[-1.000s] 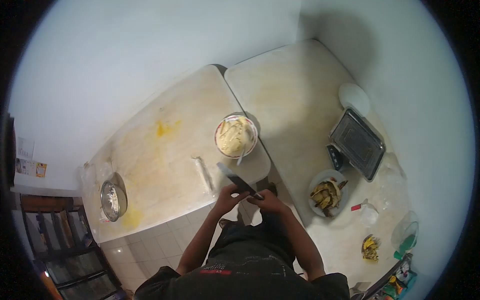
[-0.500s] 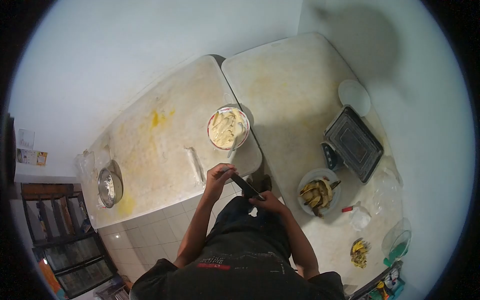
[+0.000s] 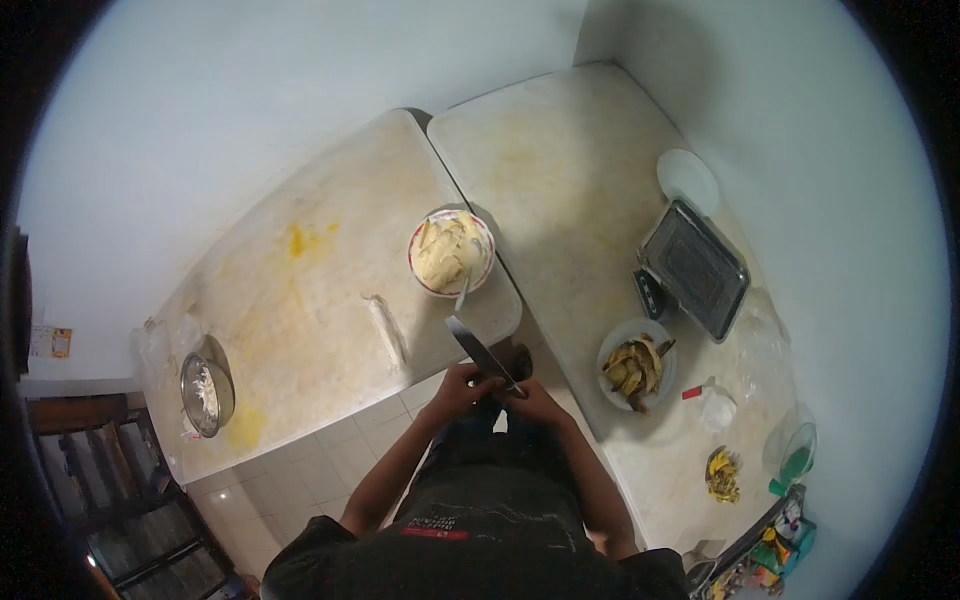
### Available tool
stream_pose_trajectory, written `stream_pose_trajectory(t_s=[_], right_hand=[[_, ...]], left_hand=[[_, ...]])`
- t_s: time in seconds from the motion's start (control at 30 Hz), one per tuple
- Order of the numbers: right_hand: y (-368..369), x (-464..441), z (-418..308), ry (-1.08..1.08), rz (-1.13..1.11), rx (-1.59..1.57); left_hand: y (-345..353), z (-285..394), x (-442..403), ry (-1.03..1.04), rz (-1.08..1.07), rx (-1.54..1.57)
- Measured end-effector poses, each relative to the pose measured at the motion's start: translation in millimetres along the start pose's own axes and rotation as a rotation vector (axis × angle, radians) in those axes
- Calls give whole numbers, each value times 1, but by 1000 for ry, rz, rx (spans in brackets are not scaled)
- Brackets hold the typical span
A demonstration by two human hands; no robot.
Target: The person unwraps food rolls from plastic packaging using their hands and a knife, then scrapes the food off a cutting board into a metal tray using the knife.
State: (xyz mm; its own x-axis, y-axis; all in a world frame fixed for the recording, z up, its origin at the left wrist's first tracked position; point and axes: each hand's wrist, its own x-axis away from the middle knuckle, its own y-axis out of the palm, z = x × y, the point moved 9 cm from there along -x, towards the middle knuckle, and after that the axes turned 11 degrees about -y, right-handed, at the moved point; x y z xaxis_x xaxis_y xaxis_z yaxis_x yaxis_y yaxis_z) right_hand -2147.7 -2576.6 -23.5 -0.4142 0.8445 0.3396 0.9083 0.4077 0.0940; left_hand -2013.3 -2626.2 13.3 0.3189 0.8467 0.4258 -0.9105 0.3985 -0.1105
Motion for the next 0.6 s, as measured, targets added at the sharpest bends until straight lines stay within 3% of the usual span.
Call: stream_pose_trajectory(t_s=[0.1,0.17,0.3,0.53,0.6], right_hand=[[6,27,19,102,66,-5],[8,36,13,143,48,-32],[7,49,23,137,116,-84],[-13,76,50,184,87,35],[-20,88,52,175,89,39]], left_hand=[[12,0,12,30,-44,-194],[16,22,18,147,-89,-41],[19,35,19,13,-110,113],[25,54,19,30,-18,225],[38,46,18,62,-32,508]])
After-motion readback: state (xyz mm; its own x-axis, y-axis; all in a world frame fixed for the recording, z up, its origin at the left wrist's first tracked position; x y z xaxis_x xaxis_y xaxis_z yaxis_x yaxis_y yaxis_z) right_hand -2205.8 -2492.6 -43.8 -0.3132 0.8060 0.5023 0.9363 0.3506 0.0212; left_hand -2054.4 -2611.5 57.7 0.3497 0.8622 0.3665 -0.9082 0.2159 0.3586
